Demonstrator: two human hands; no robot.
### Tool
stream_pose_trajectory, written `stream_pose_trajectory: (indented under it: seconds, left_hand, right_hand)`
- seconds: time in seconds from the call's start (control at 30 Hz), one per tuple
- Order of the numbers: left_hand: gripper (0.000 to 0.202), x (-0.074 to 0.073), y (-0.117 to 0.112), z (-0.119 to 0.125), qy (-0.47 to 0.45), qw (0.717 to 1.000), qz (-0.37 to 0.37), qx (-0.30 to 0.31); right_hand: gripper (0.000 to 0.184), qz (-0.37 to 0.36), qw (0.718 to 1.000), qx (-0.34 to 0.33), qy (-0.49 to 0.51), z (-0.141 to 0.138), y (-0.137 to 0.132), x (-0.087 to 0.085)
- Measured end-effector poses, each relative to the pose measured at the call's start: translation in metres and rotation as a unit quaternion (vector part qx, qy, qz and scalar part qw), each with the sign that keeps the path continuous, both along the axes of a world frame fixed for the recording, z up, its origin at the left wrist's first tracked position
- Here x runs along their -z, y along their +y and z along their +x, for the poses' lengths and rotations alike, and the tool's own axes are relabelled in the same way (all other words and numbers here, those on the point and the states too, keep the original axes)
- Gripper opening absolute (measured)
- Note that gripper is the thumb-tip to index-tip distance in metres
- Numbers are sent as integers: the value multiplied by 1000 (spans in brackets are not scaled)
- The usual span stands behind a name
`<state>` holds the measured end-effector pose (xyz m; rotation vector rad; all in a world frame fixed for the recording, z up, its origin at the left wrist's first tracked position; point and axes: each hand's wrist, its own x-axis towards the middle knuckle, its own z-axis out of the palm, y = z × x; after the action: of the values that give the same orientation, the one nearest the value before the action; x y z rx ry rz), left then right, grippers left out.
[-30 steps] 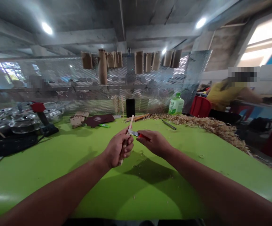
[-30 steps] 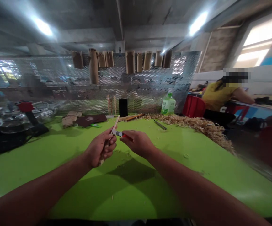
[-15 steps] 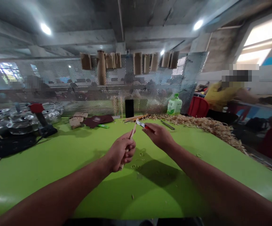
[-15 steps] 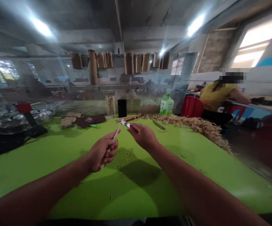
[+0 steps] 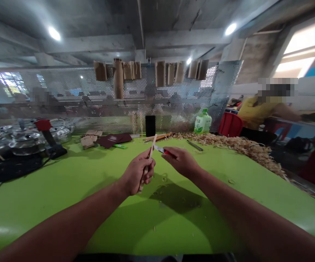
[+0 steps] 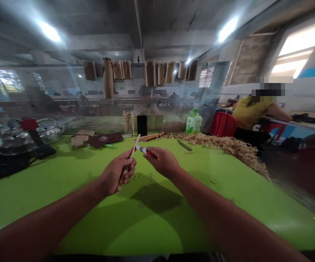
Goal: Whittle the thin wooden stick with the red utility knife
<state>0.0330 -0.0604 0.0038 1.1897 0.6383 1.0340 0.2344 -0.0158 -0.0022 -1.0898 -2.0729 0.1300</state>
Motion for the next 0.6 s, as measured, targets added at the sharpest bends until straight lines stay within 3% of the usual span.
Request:
stream_pose_trajectory:
  seconds: [0.17, 0.33, 0.6]
  left_hand:
    - [23, -2, 1, 3, -9, 1000, 11, -14]
    - [13, 0, 0, 2, 22, 1000, 15, -9]
    - [44, 1, -7, 4, 21, 1000, -11, -2]
  right_hand:
    - [24, 2, 998, -38, -46, -13, -13, 2]
    - [25, 15, 998, -17, -57, -12, -14, 0]
    - [24, 39, 998, 14, -44, -1, -4, -5]
